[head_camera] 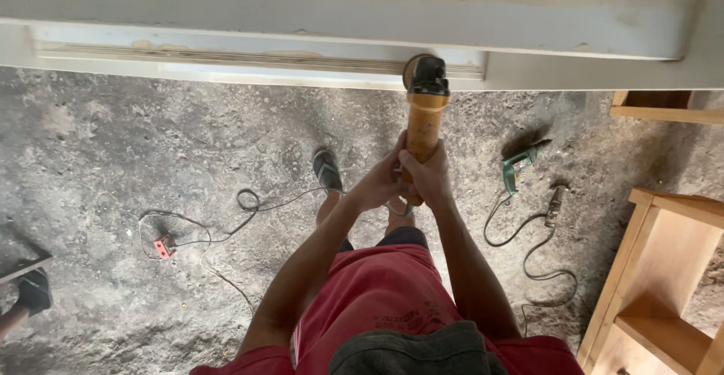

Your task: The person uses a power grinder to smooth the edges and corners of a white wooden cabinet, touching the wood by hand and later standing on a stool to reach the top.

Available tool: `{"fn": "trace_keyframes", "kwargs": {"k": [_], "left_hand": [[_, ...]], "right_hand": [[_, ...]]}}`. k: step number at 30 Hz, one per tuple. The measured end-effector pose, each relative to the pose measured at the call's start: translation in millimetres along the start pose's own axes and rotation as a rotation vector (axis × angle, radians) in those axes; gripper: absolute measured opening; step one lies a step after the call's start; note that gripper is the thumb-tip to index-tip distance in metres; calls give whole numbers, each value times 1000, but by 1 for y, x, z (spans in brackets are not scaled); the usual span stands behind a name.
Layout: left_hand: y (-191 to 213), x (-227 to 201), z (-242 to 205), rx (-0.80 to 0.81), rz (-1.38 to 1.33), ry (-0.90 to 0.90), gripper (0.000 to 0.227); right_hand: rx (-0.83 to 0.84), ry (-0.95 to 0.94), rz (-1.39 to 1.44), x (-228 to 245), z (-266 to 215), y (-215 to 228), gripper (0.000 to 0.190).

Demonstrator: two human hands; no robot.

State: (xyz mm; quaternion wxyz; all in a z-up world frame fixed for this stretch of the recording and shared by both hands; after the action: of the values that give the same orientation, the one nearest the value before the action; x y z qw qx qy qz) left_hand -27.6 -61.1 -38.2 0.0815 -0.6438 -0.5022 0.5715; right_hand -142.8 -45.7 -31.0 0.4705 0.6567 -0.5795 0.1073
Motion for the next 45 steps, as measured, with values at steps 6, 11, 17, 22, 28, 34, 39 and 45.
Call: {"fn": "trace_keyframes", "kwargs": {"k": [6, 11, 17, 22, 28, 34, 39, 45], "left_hand": [[8, -13, -16, -170, -14, -15, 121], [-20, 4, 4, -126, 45, 115, 115], [-55, -1, -19, -141, 231, 2, 94], [-95, -25, -100, -102, 768, -352, 96], [-103, -13, -145, -18, 1104, -563, 82], [-132, -11, -163, 126, 1250, -646, 73], [-142, -9, -172, 213, 1294, -515, 71], [74, 17, -233, -445, 885, -38, 69]], "right_hand": [[112, -11, -167, -1, 5, -31, 58], [85, -20, -38, -20, 6, 7, 58], [90, 61, 206, -11, -24, 30, 52], [139, 36, 429, -7, -79, 15, 48], [95, 25, 399, -3, -123, 6, 40], [-21, 13, 499, -17, -157, 13, 31], [63, -18, 801, -54, -176, 14, 29], [100, -118, 980, -122, -197, 56, 27]]}}
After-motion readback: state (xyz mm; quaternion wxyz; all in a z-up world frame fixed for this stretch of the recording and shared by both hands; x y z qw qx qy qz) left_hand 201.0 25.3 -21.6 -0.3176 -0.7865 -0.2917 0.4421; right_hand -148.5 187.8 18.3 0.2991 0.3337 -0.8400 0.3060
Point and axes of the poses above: each hand's wrist, its own z-axis towards the middle knuckle, its own y-axis out of the back of the hand, x = y × z, the point moved 9 cm from there along z, towards the middle knuckle, and after that the axes turned 15 degrees about -z, right-handed, at the moved point
